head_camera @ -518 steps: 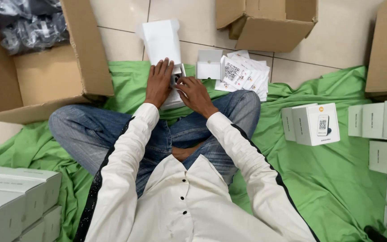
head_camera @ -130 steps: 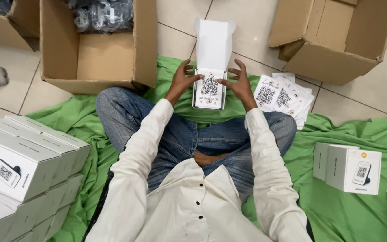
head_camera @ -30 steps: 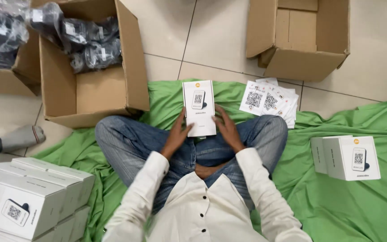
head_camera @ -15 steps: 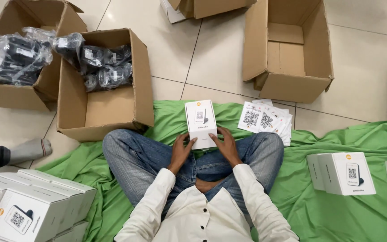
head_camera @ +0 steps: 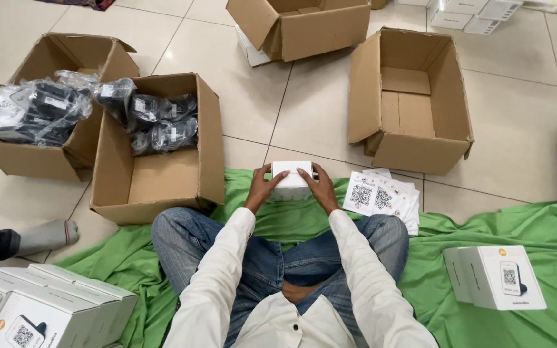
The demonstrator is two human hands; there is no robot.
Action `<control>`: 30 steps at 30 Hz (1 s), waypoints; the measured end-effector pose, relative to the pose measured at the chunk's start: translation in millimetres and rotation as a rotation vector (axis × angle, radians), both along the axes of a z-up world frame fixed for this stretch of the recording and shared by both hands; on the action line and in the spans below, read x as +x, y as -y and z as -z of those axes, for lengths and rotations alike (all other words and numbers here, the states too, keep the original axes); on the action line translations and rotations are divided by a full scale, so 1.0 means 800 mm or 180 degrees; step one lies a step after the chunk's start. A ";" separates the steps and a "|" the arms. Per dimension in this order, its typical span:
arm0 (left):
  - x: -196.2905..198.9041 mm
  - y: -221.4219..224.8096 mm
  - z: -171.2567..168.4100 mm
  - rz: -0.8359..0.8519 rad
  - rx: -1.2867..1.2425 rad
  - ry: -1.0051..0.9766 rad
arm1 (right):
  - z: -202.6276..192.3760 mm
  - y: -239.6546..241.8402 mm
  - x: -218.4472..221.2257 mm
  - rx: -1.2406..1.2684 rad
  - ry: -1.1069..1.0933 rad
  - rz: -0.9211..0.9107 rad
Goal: The person packs electronic components and QR code labels into small white boxes.
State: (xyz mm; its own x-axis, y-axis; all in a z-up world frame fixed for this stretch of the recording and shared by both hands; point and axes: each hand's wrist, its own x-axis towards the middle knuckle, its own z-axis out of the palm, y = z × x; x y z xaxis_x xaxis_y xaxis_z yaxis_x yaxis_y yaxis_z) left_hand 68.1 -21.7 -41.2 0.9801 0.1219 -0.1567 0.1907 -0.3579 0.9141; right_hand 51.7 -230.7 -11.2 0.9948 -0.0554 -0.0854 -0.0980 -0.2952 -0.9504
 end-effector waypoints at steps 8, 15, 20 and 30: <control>-0.088 -0.008 0.023 -0.0001 -0.0750 0.0310 | 0.032 -0.002 -0.077 0.0593 0.0147 -0.0067; -0.166 -0.006 0.093 0.0927 -0.1092 0.0041 | 0.066 0.014 -0.149 0.1269 -0.0928 -0.0184; -0.157 -0.005 0.041 0.0616 -0.1364 -0.0717 | 0.106 0.023 -0.126 0.1288 -0.1202 0.0043; -0.217 -0.045 -0.074 -0.0346 -0.1422 0.0425 | -0.028 -0.044 -0.133 0.1067 -0.0475 -0.0649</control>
